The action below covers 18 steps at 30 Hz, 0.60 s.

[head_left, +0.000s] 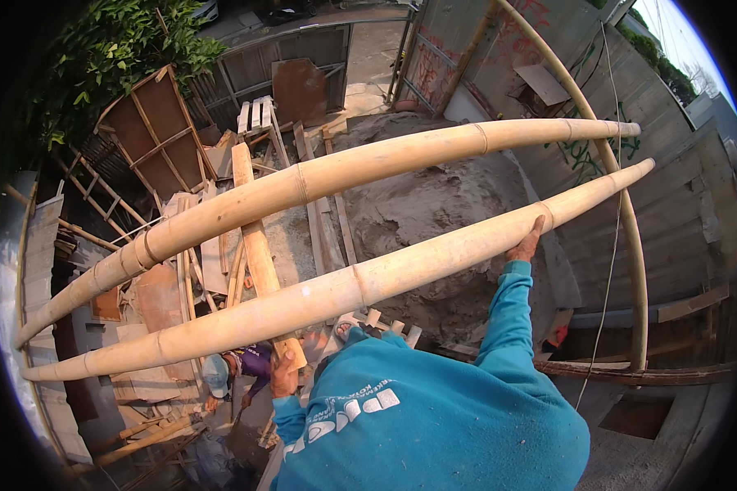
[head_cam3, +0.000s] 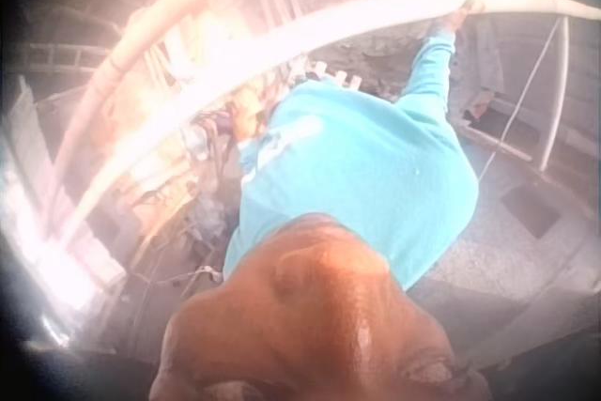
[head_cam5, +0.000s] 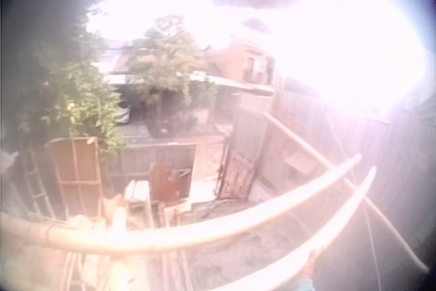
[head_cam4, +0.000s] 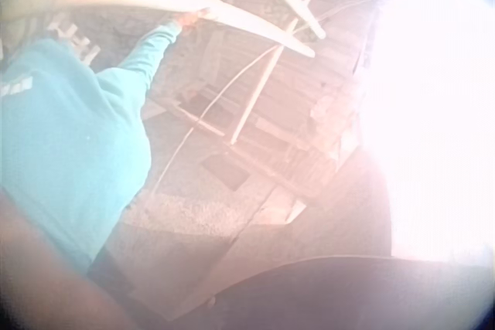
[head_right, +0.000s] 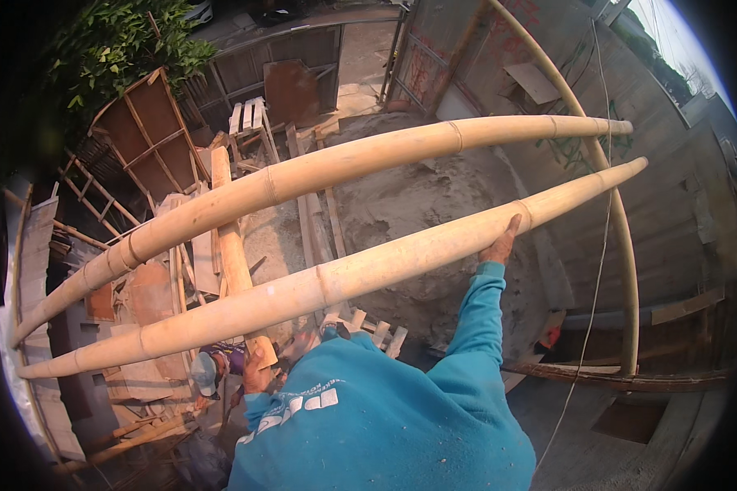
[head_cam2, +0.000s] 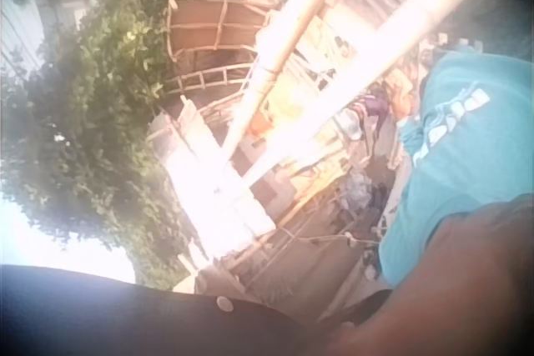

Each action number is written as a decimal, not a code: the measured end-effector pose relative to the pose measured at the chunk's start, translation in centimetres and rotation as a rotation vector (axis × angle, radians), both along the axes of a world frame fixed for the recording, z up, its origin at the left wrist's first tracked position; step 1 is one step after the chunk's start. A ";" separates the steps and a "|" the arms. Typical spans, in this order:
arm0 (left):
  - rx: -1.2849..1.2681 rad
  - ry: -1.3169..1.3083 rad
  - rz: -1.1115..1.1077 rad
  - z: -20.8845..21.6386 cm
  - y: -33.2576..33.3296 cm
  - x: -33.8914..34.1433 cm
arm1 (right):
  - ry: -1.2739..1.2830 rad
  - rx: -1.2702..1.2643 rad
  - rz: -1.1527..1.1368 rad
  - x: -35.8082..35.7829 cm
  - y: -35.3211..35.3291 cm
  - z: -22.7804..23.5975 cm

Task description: The person lifts and positions long bamboo poles to form a curved frame, then places and secures wooden cross-braces between the poles using wire ties. The person works on a wooden plank platform at a construction site.

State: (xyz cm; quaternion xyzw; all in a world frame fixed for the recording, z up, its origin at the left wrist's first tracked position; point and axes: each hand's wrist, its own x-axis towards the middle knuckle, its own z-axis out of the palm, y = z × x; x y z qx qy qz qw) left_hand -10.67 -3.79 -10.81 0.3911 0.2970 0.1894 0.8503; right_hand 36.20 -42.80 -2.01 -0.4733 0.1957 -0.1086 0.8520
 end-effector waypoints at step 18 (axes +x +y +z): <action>-0.027 0.090 -0.006 1.6 -0.7 0.1 | 0.198 -0.035 0.168 1.2 -0.4 0.4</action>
